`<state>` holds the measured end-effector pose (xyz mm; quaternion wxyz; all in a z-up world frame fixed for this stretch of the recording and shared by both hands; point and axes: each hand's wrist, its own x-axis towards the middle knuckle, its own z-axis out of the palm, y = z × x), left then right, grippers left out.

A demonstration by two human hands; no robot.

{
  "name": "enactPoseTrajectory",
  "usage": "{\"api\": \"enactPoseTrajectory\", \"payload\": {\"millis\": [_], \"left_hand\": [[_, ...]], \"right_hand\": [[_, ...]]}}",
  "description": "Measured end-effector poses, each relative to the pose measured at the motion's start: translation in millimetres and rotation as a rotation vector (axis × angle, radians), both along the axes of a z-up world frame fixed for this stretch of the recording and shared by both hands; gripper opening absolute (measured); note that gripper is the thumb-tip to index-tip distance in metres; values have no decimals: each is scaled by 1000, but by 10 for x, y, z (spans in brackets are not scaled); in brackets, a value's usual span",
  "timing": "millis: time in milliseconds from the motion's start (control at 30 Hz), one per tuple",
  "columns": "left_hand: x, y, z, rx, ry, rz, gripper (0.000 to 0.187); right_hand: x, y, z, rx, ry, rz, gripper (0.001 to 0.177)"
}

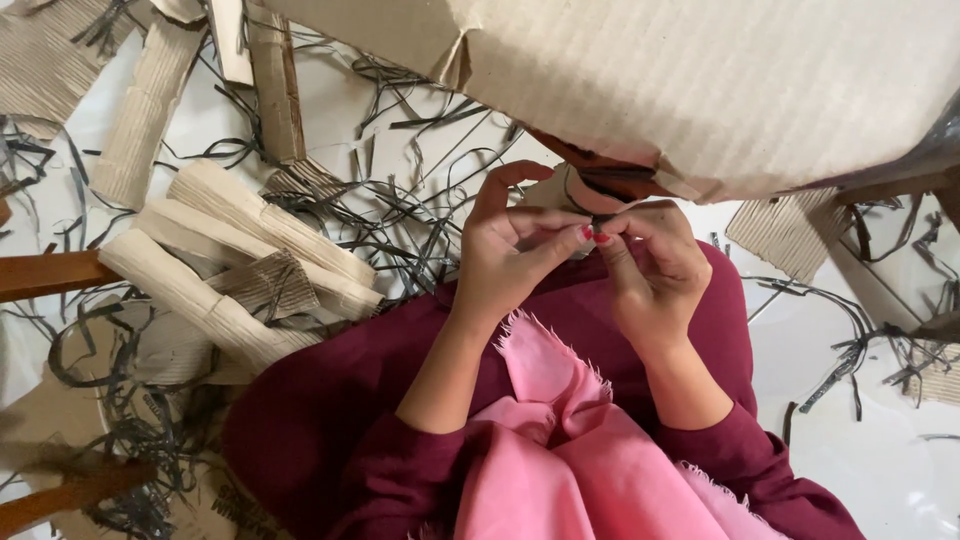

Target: Wrapping a chair leg with brown paper and securing it with black strips

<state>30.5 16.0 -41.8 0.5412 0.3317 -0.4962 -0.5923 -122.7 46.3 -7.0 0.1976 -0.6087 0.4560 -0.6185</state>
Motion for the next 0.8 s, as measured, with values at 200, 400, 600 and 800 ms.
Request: {"api": "enactPoseTrajectory", "payload": {"millis": [200, 400, 600, 800], "left_hand": [[-50, 25, 6, -103, -63, 101, 37], [-187, -7, 254, -475, -246, 396, 33], [-201, -100, 203, -678, -386, 543, 38], [323, -92, 601, -312, -617, 213, 30]], "right_hand": [[-8, 2, 1, 5, 6, -26, 9], [-13, -21, -72, -52, -99, 5, 13], [-217, -36, -229, -37, -122, 8, 22], [-401, 55, -215, 382, -212, 31, 31]]}}
